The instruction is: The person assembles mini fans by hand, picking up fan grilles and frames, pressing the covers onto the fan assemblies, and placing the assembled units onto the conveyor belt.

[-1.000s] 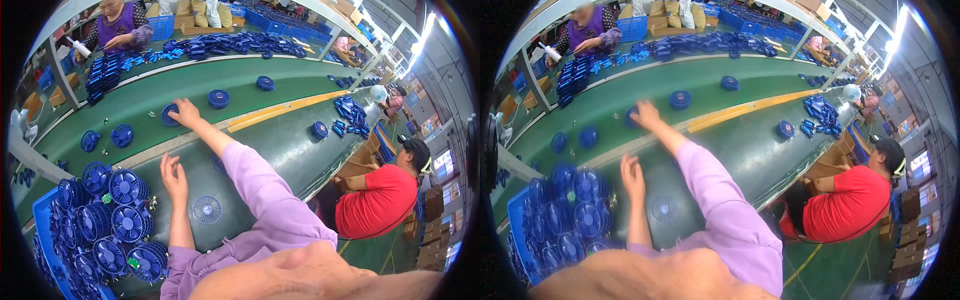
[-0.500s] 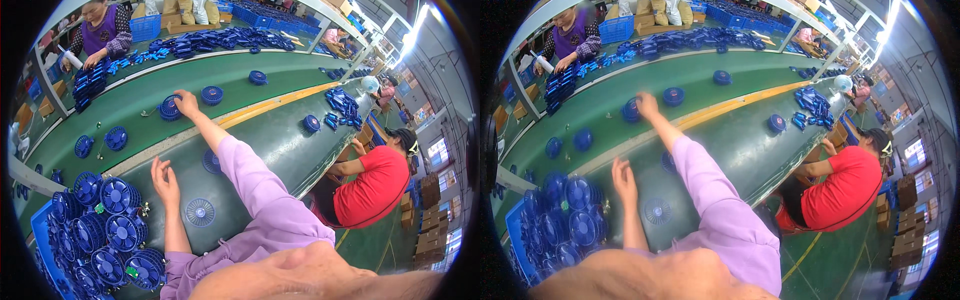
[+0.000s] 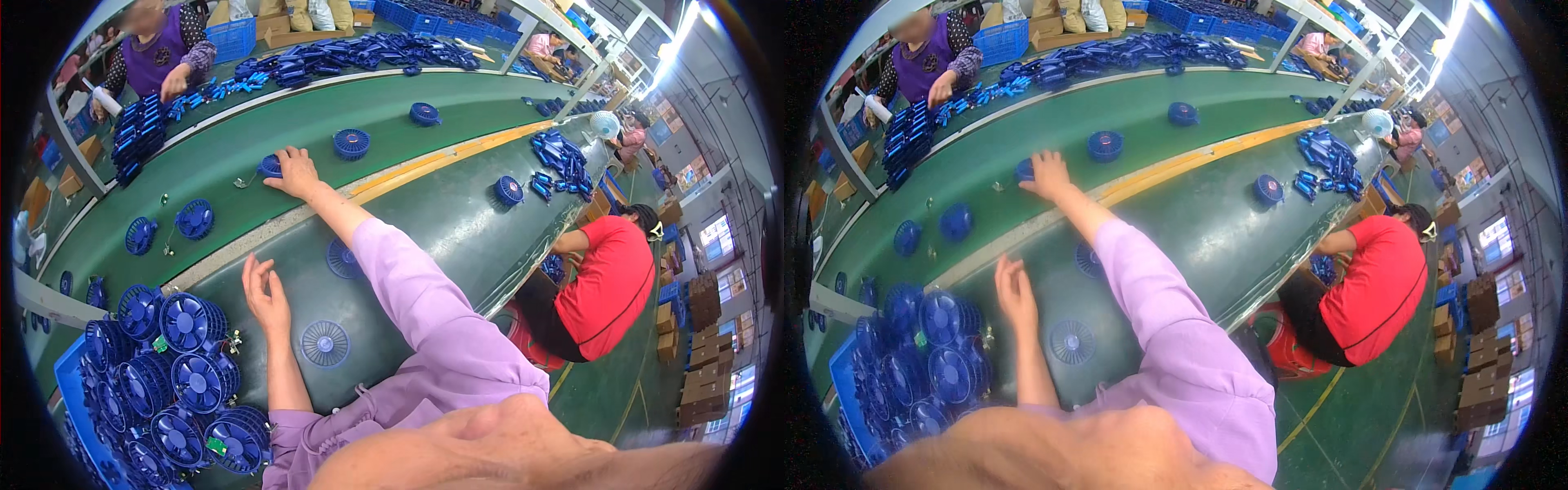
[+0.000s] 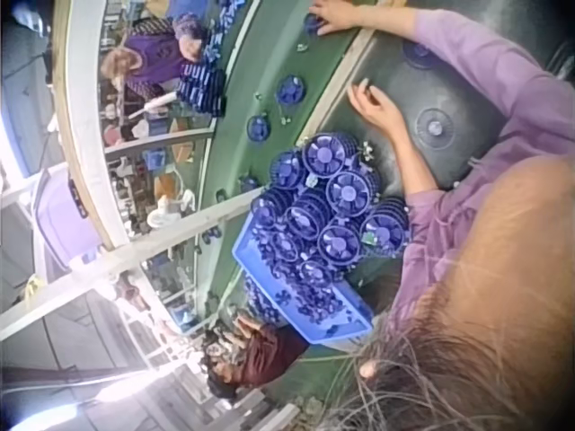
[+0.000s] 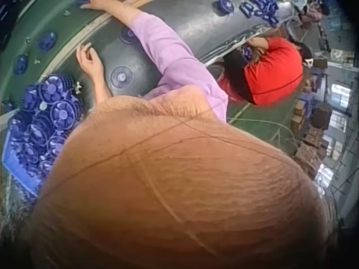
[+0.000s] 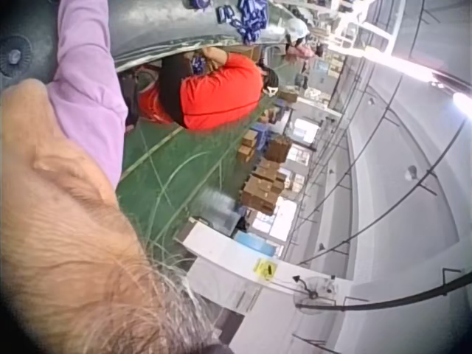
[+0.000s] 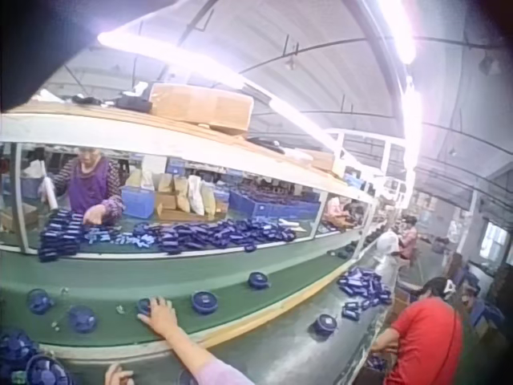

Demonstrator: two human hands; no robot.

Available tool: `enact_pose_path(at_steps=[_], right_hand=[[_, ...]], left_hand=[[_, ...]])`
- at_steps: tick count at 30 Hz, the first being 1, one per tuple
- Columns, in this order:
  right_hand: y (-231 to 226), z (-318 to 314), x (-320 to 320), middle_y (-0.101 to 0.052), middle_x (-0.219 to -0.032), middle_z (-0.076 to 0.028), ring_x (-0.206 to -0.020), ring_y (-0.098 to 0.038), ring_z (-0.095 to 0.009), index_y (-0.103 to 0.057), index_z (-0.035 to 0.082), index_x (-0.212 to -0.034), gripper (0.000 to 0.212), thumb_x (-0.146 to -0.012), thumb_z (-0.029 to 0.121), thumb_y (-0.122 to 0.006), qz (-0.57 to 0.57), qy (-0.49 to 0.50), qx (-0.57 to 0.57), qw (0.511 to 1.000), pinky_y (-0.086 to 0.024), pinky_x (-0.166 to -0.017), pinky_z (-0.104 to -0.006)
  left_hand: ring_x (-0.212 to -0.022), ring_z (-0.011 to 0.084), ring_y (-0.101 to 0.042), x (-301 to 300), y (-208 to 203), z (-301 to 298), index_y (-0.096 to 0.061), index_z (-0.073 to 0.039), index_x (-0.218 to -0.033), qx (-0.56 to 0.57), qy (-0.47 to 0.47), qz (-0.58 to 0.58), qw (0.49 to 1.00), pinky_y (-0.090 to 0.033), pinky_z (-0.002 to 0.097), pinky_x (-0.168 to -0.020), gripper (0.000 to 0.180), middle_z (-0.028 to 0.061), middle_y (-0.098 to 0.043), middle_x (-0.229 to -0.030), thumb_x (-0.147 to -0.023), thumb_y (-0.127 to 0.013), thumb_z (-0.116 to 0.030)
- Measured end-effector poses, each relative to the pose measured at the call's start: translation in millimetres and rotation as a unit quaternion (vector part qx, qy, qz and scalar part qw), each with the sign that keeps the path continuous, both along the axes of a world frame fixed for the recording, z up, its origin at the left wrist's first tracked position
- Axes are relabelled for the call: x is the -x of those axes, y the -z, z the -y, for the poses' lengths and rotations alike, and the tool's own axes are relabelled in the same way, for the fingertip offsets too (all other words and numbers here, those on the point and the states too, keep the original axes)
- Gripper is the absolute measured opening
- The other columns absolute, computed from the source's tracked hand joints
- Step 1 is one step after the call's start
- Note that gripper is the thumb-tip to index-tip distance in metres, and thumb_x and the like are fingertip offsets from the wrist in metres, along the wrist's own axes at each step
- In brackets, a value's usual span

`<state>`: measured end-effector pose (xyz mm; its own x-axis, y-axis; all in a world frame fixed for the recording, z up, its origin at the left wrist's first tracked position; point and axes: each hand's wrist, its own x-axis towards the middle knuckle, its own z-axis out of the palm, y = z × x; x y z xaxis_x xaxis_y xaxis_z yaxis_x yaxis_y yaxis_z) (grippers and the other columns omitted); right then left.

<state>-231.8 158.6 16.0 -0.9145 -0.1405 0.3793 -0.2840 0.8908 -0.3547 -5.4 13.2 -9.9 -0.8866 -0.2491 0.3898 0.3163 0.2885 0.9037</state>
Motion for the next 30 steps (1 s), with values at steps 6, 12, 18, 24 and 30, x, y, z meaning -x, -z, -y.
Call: enact_pose_path(at_steps=[6,12,18,24,30], right_hand=[[-4,-10,-10,-0.054,-0.116,-0.019,-0.107,-0.049,-0.039,-0.053,0.011,-0.124,0.068,-0.072,0.05,-0.072,-0.007,0.001,0.019,1.0,-0.044,-0.092,-0.0459],[-19,23,-104,-0.061,-0.105,-0.019,-0.101,-0.056,-0.036,-0.055,0.013,-0.124,0.057,-0.077,0.041,-0.068,0.058,-0.238,0.182,0.952,-0.043,-0.092,-0.0435],[-27,27,-198,-0.046,-0.129,-0.023,-0.121,-0.041,-0.038,-0.041,0.007,-0.137,0.074,-0.077,0.041,-0.067,0.154,-0.311,0.176,0.921,-0.032,-0.104,-0.0459],[-17,26,-208,-0.037,-0.138,-0.024,-0.126,-0.036,-0.041,-0.033,0.008,-0.141,0.077,-0.081,0.048,-0.061,0.102,-0.294,0.194,0.93,-0.029,-0.107,-0.0478],[-12,23,-216,-0.031,-0.143,-0.024,-0.133,-0.029,-0.042,-0.028,0.006,-0.143,0.087,-0.077,0.045,-0.068,0.023,-0.355,0.231,0.906,-0.026,-0.109,-0.0482]], left_hand=[[-0.121,0.0278,-0.05,4,2,-3,-0.06,-0.001,-0.106,-0.018,0.005,-0.013,1.0,-0.047,0.036,-0.095,0.019,0.016,-0.045,-0.135,-0.089,-0.052,-0.001],[-0.131,0.03,-0.039,2,9,7,-0.03,-0.002,-0.141,-0.243,0.011,0.012,0.97,-0.038,0.0411,-0.104,0.049,0.0154,-0.033,-0.145,-0.102,-0.037,-0.03],[-0.129,0.0263,-0.04,10,7,8,-0.032,0.0,-0.139,-0.388,0.066,-0.009,0.919,-0.035,0.0385,-0.105,0.063,0.0157,-0.039,-0.14,-0.1,-0.026,-0.05],[-0.115,0.0254,-0.051,2,-6,-6,-0.044,0.0,-0.129,-0.362,0.037,0.004,0.932,-0.042,0.039,-0.099,0.058,0.0159,-0.05,-0.126,-0.099,-0.035,-0.049],[-0.106,0.0212,-0.056,7,-10,8,-0.055,-0.001,-0.12,-0.497,0.055,0.156,0.852,-0.047,0.0355,-0.09,0.054,0.0089,-0.059,-0.115,-0.098,-0.041,-0.048]])
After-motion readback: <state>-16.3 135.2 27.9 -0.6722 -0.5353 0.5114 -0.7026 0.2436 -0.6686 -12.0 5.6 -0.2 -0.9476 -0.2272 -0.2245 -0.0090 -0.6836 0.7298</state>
